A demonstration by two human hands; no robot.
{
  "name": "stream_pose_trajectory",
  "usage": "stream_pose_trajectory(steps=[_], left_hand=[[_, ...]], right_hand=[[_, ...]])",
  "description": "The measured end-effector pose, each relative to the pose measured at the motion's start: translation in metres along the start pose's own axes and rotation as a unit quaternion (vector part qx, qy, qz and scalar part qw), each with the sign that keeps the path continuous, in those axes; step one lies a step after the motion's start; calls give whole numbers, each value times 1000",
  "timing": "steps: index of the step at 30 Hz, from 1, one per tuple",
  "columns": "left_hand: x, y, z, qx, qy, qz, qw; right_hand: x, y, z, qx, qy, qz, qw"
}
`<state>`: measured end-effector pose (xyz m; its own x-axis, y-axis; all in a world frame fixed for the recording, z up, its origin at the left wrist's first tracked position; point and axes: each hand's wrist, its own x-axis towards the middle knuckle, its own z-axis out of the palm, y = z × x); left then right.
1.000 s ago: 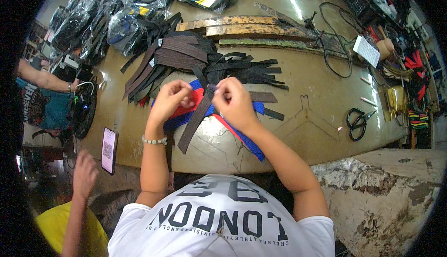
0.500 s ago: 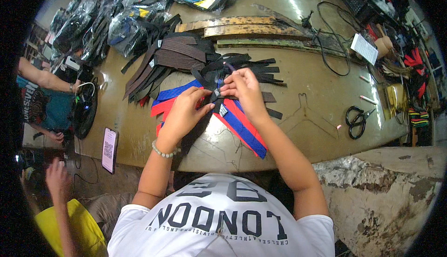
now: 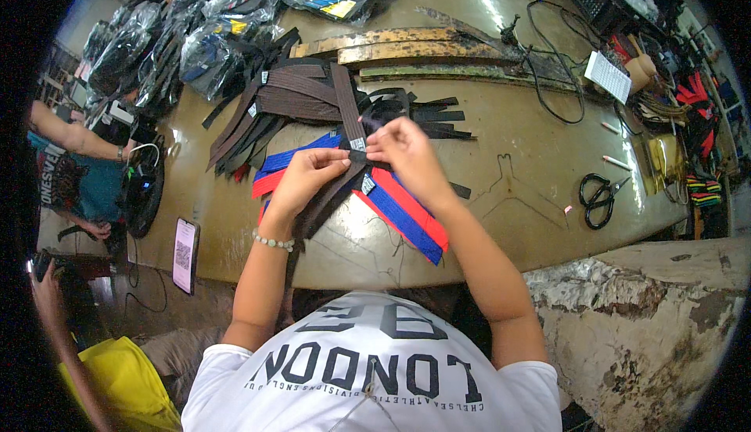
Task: The person repeatedly picks up black, red, and blue fabric straps from a table and attaches small white tags to them. They handle the straps one at a time, aligning the tag and securing it before placing the finished item back on the table. The process continues throughout the clip.
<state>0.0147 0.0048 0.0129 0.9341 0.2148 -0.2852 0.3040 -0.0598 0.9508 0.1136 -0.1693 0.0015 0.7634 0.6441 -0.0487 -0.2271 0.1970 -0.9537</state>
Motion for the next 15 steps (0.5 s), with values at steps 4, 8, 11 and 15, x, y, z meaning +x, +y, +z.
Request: stream_pose_trajectory(steps=[4, 8, 11, 15], left_hand=[[5, -7, 3, 96, 14, 43, 994], [8, -5, 8, 182, 72, 64, 979], [9, -7, -2, 49, 23, 11, 998], [7, -16, -16, -6, -29, -13, 999]], right_hand=[[0, 12, 7, -48, 38, -27, 998], [-3, 16, 10, -117, 26, -53, 991], [-4, 17, 11, -118, 39, -35, 992], [-6, 17, 13, -187, 14, -114, 976]])
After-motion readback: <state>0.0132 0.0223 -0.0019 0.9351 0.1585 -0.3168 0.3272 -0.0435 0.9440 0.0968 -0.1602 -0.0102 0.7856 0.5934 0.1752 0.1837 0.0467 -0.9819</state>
